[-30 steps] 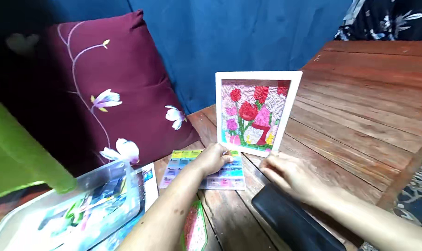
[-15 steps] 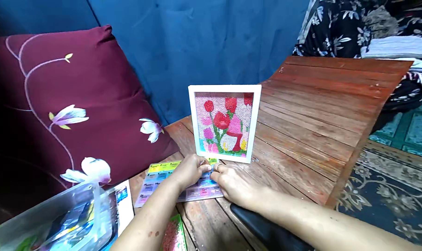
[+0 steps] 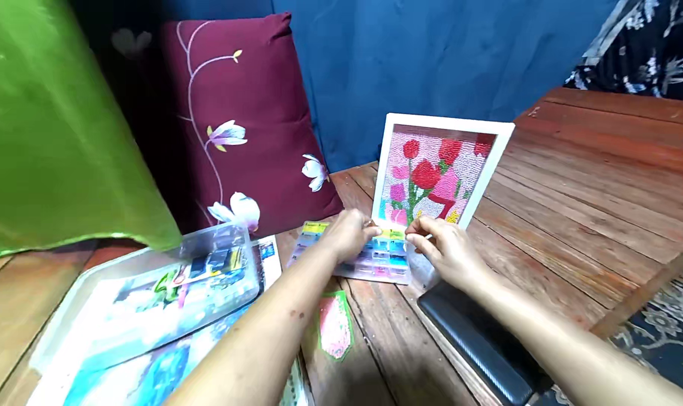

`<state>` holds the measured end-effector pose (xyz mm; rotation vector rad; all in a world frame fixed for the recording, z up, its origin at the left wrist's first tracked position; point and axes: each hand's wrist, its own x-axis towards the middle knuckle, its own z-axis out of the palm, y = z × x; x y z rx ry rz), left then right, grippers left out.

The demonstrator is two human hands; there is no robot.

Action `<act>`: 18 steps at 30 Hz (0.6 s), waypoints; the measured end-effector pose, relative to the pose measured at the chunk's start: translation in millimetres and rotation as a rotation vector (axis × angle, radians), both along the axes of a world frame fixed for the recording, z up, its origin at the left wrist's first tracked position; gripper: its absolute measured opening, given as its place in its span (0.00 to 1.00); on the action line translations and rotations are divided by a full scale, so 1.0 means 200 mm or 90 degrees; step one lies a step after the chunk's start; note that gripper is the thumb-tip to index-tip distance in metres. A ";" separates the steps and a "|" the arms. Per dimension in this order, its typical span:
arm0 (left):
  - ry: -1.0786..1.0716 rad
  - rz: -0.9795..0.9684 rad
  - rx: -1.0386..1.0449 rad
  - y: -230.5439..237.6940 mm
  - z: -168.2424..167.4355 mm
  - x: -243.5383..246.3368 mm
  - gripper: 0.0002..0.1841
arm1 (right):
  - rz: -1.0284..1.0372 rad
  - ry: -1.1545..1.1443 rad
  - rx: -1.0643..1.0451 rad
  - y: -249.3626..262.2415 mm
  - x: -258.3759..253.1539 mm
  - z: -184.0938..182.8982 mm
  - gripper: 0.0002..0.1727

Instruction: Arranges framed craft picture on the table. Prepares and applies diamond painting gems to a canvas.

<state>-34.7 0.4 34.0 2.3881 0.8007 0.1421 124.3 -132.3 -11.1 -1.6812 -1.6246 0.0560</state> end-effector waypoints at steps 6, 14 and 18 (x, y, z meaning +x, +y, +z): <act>-0.127 0.048 0.025 -0.09 0.26 -0.29 0.16 | -0.037 0.073 -0.072 0.02 0.03 -0.02 0.11; -0.225 -0.016 0.090 -0.52 0.46 -0.81 0.14 | -0.088 0.080 -0.225 -0.03 -0.02 -0.06 0.11; -0.273 -0.046 0.150 -0.61 0.41 -1.10 0.15 | -0.124 0.115 -0.264 -0.02 -0.04 -0.07 0.13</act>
